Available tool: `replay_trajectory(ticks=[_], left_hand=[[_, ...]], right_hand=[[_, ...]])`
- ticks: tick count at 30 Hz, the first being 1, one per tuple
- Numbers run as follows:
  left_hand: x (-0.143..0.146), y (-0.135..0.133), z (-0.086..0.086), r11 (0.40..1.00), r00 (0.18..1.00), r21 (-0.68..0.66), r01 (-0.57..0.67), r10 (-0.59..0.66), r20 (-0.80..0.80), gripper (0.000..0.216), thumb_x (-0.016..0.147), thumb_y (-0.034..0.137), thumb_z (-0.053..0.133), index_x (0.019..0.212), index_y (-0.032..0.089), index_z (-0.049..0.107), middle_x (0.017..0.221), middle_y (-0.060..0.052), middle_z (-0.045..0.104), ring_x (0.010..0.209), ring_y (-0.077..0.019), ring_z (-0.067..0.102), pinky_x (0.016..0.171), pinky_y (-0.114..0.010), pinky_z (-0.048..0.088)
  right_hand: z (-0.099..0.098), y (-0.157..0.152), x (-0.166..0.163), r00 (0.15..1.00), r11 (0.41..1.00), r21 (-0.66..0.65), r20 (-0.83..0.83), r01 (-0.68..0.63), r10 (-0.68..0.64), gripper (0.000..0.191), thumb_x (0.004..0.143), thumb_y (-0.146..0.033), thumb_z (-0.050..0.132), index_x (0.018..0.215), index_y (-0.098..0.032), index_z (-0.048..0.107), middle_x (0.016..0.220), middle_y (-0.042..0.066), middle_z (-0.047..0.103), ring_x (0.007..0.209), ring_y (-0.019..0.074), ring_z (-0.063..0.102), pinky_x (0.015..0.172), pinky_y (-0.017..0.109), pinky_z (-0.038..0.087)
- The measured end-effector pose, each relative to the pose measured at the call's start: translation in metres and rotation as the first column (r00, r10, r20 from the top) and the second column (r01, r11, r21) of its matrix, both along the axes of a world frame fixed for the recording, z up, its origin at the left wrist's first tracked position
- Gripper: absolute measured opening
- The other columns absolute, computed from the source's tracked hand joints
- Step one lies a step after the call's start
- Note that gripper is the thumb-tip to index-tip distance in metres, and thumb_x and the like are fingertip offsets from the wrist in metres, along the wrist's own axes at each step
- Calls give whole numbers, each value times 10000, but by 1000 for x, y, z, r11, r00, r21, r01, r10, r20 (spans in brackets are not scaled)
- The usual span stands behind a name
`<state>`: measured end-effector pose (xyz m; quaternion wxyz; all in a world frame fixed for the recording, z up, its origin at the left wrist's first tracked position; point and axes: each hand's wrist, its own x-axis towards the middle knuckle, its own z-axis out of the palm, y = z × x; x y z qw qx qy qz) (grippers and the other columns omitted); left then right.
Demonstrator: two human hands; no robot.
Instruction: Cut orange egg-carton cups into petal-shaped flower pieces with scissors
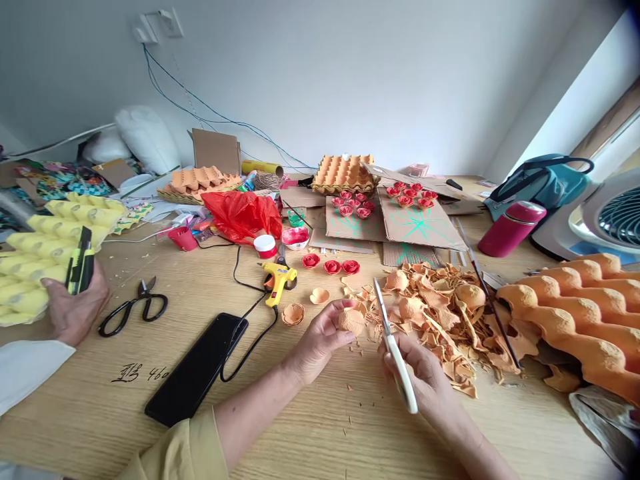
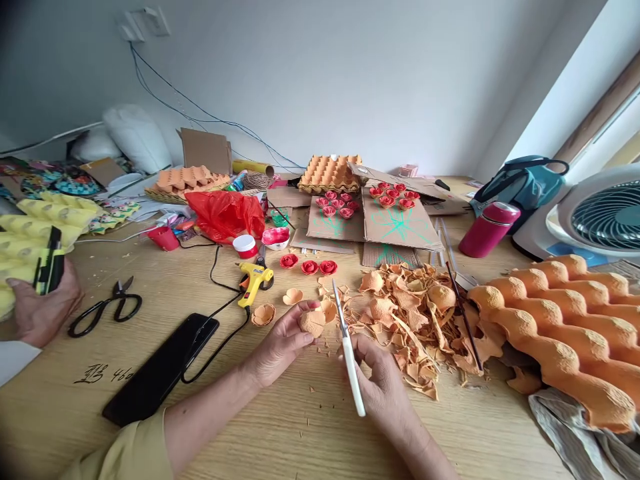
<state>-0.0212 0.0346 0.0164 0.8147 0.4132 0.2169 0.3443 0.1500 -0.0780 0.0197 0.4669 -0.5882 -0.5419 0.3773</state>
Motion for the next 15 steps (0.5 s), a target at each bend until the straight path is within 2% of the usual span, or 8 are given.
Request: replay_trajectory(ticks=[5,8,11,15], left_hand=[[-1,3,8,992,989,-119,-34,51,137,531,689,159,835,1162,242,609,1028,-12,685,984,-159,676,908,-282,481],[-2,4,10,988,983,-153,-27,54,177,522,703,149,823,1166,247,604,1034,-1,689,935,-136,693,908,-283,508],[-3,4,8,986,990,-163,34,-11,137,526,715,176,823,1184,251,597,1031,-14,696,922,-154,710,870,-289,536],[-4,3,5,986,993,-131,105,-95,76,539,703,195,839,1187,241,608,965,-10,690,837,-152,709,789,-288,558]], right_hand=[[-2,1,-5,961,966,-139,-203,-219,188,545,896,-707,497,713,-195,516,582,-16,519,513,108,429,495,240,340],[-3,3,-8,920,937,-169,-308,-305,243,581,872,-754,488,752,-188,536,550,-12,533,462,104,454,460,234,350],[-3,4,-8,889,931,-155,-384,-330,250,581,867,-752,504,838,-177,577,540,-14,545,433,104,468,438,229,355],[-1,4,-7,906,955,-102,-358,-279,226,576,879,-748,491,859,-179,582,561,-13,552,438,101,461,448,233,361]])
